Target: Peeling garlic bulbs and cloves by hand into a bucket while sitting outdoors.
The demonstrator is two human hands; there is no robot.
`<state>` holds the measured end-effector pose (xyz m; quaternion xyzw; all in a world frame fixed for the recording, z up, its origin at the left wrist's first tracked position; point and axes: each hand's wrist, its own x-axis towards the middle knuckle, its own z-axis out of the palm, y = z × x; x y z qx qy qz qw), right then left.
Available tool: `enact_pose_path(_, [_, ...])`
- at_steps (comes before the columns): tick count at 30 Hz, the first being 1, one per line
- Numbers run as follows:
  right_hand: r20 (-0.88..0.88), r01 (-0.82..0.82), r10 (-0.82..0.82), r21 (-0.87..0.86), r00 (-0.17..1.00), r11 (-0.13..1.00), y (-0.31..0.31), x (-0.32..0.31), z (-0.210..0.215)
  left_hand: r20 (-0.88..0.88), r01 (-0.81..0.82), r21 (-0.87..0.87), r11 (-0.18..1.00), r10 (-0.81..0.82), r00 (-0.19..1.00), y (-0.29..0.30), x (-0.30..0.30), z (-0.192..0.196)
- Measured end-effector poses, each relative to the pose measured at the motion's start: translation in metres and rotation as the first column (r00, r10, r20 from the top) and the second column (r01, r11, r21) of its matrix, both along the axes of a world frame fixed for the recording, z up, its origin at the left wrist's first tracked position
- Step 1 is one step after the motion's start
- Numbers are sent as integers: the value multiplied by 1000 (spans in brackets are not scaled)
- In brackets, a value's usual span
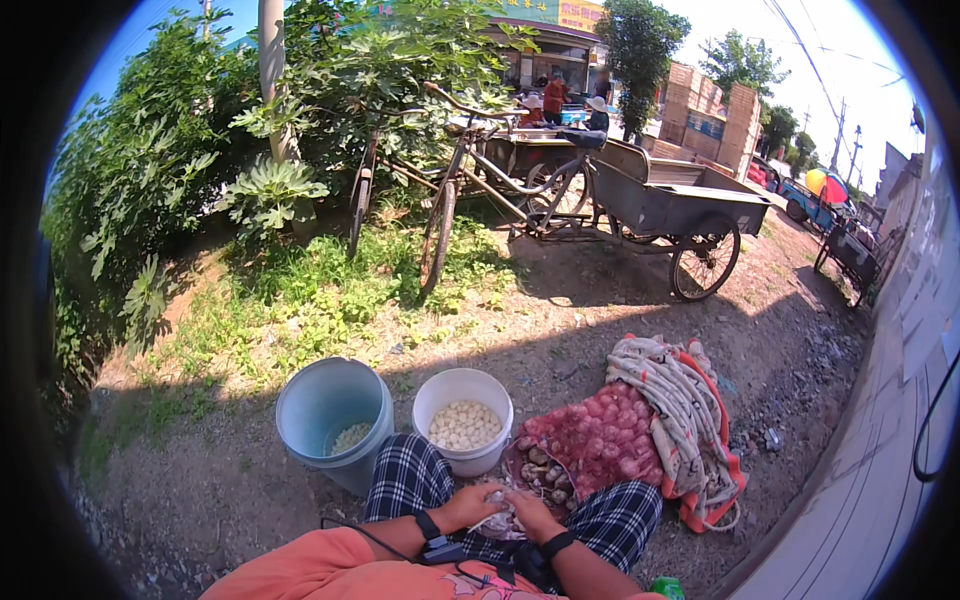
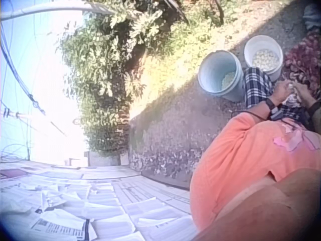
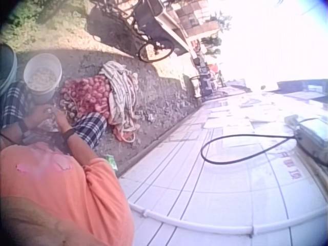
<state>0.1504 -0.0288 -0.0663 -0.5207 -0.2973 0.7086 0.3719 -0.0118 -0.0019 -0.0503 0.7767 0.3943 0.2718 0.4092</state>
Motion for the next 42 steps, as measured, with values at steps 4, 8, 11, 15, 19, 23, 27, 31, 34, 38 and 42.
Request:
enact_pose_path(4, [16,6,-8,135,1000,991,0,-2,-7,-51,-4,-107,994,-2,999,0,0,2])
enact_pose_path(8, [45,-9,7,43,999,999,-2,-1,4,-16,-31,-130,991,29,999,-2,1,11])
enact_pose_path(11, [-110,25,-38,-110,993,994,-2,7,9,-104,-158,-154,975,143,984,0,3,9])
enact_pose_path(15, [-312,192,-335,-410,889,892,5,14,7,30,-172,-230,958,184,983,0,3,17])
enact_pose_path(19, [-308,154,-299,-417,903,896,4,18,0,-63,-189,-214,958,179,982,1,3,18])
enact_pose_path(23, [-169,153,-193,-225,966,962,0,16,7,-62,-157,-217,963,147,987,1,1,15])
enact_pose_path(27, [0,154,-156,-136,988,979,0,8,14,-120,-100,-158,982,81,989,1,0,13])
enact_pose_path(31, [349,-136,141,-39,927,990,-6,-7,30,-120,-30,-107,994,17,993,-1,-2,9])
enact_pose_path(34, [327,-207,191,14,925,978,-4,1,6,-75,-11,-118,993,2,997,-2,1,16])
enact_pose_path(38, [315,-226,211,12,925,974,-5,-2,12,-61,-13,-150,989,4,998,-3,-1,19])
enact_pose_path(42, [397,-200,102,214,912,956,-6,-4,15,-57,-6,-104,995,0,998,-2,1,14])
